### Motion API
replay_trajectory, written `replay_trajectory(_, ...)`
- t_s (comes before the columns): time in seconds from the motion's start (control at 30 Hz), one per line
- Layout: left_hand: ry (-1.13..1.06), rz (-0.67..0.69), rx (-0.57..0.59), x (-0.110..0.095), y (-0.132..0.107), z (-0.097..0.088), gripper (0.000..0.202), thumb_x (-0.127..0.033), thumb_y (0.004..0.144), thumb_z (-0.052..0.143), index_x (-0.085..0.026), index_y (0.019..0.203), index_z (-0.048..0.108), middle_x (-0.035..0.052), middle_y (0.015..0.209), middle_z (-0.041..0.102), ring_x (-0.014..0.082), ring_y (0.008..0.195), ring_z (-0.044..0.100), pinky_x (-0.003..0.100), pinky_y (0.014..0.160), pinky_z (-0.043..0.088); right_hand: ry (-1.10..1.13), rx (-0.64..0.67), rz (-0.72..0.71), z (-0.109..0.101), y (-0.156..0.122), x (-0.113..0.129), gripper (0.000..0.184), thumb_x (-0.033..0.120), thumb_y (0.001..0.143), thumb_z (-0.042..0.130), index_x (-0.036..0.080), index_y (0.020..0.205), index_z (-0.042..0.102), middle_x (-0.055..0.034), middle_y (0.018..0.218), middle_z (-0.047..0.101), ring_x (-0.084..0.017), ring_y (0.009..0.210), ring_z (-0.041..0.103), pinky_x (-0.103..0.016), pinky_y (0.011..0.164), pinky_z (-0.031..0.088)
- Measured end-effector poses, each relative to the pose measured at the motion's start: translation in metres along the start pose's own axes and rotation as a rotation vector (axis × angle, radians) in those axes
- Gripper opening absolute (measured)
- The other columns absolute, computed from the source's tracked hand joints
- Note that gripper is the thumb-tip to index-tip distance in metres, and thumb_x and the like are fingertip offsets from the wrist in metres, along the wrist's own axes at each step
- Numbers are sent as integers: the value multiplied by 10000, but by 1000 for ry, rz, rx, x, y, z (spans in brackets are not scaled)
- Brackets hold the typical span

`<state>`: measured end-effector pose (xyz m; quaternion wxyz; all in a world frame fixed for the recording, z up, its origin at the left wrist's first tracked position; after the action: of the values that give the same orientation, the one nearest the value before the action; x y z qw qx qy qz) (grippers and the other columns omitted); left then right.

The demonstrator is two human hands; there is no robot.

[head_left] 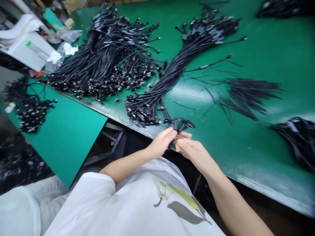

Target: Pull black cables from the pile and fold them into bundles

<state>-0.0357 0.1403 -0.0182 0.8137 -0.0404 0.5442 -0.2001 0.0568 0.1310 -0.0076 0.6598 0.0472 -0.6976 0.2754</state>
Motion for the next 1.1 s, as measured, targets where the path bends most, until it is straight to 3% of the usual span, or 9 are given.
replay_trajectory(0.13,-213,-32,-134,5,11,-6,365,-484,832,660,-150,933,556,-59,596,497,51,500,459,193,569,432,-371,-321,-189,-35,-11,17,427,530,913,474,185,694,597,-14,664,540,-139,629,495,-269,612,413)
replay_trajectory(0.23,-256,-66,-91,6,12,5,358,-473,822,677,-160,911,528,-109,536,327,20,419,247,142,430,245,-385,-531,-309,-49,-16,23,343,491,866,567,200,1042,605,-74,1001,628,-189,859,597,-317,775,483)
replay_trajectory(0.33,-183,-237,118,24,7,32,452,-569,770,692,-171,793,479,-110,511,292,22,408,196,146,399,162,-195,-433,-314,-41,-5,19,495,472,849,588,200,1250,487,-107,1141,626,-204,984,623,-359,883,494)
replay_trajectory(0.47,-86,-516,371,53,-11,61,649,-810,750,480,-224,563,273,-110,442,171,23,373,120,183,359,124,74,-268,-274,-34,1,21,279,437,815,640,197,931,556,-19,794,656,-158,744,628,-311,758,514)
replay_trajectory(0.67,-63,-329,249,44,-12,72,602,-743,727,606,-162,835,496,-90,557,376,37,446,335,216,517,430,522,-523,-207,-62,-6,10,328,467,781,679,228,880,478,73,556,508,-110,480,540,-163,363,325)
replay_trajectory(0.8,-8,-372,80,54,-10,63,618,-783,748,527,-170,788,468,-121,505,244,15,402,157,156,391,183,681,-490,-277,-60,-3,5,378,485,773,703,240,962,485,88,613,520,-71,468,504,-209,508,495)
replay_trajectory(0.9,-6,-325,-12,56,1,53,596,-762,728,578,-180,751,452,-121,500,228,16,400,137,158,387,112,650,-449,-297,-52,-6,-2,499,464,770,715,263,1155,469,1,940,648,-99,705,625,-237,670,546)
replay_trajectory(1.0,54,-319,52,58,10,53,542,-693,761,611,-163,743,501,-85,527,352,22,409,232,164,384,142,514,-369,-149,-45,-15,-16,525,430,794,671,270,1246,458,-21,1025,660,-99,578,587,-247,513,515)
replay_trajectory(1.1,165,-305,244,56,11,62,543,-672,797,587,-138,882,626,35,758,625,89,631,557,199,547,432,388,-444,-86,-77,-44,-17,460,383,828,629,247,1250,505,17,847,643,-107,540,559,-247,478,493)
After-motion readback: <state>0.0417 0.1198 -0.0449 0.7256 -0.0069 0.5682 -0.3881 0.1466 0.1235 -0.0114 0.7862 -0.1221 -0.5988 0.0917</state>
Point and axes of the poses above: each hand's wrist, its own y-axis towards the middle knuckle, its own z-axis out of the palm, x = y × z, the point moved 8 cm from there along y, towards the middle knuckle
